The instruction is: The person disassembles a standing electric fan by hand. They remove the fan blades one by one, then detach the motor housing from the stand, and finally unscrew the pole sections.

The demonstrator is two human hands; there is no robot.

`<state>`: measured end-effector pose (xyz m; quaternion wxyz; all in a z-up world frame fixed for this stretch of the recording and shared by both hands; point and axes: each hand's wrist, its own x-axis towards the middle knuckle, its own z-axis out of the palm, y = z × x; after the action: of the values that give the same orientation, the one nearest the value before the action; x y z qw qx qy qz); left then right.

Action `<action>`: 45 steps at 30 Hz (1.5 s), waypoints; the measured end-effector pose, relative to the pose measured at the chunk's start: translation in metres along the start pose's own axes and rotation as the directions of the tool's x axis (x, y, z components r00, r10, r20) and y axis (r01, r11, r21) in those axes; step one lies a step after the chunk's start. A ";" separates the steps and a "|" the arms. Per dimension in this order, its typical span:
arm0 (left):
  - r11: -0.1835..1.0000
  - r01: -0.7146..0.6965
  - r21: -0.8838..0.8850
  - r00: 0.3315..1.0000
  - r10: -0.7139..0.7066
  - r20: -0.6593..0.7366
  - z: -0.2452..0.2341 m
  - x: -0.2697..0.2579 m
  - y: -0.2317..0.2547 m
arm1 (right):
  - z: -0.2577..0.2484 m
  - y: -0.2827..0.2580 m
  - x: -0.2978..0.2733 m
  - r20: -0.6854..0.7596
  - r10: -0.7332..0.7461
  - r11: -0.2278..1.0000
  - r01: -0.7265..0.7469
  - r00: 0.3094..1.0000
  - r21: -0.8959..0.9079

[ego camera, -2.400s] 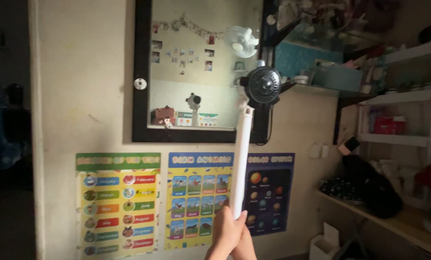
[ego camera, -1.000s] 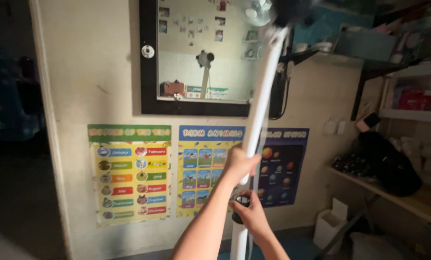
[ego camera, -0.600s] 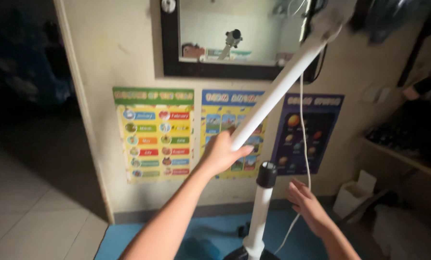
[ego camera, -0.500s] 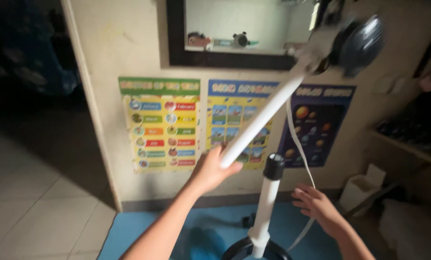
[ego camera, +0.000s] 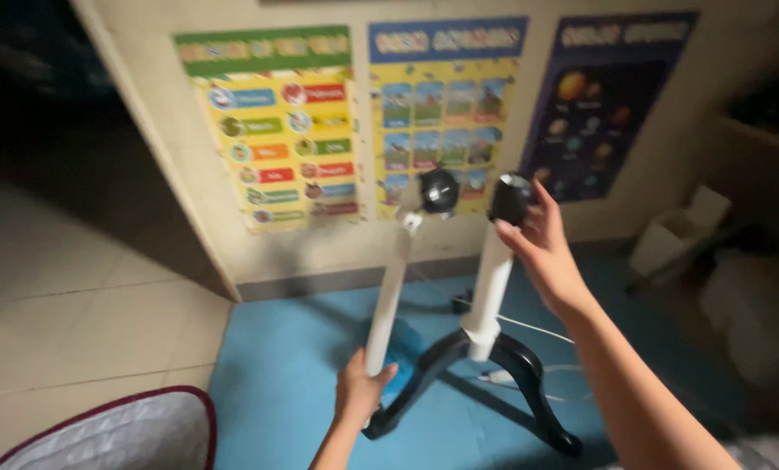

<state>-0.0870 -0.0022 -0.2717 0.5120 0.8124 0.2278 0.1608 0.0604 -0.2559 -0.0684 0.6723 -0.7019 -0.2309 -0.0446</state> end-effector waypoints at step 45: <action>0.895 -0.427 0.130 0.894 0.439 -0.092 0.105 0.014 -0.086 | 0.010 0.148 -0.048 -0.030 0.315 0.917 -0.312 0.949 -0.250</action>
<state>-0.0409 -0.0418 -0.3937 0.4049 0.8577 0.0793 0.3066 0.0723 -0.2569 -0.2240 0.5751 -0.8095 -0.1115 0.0386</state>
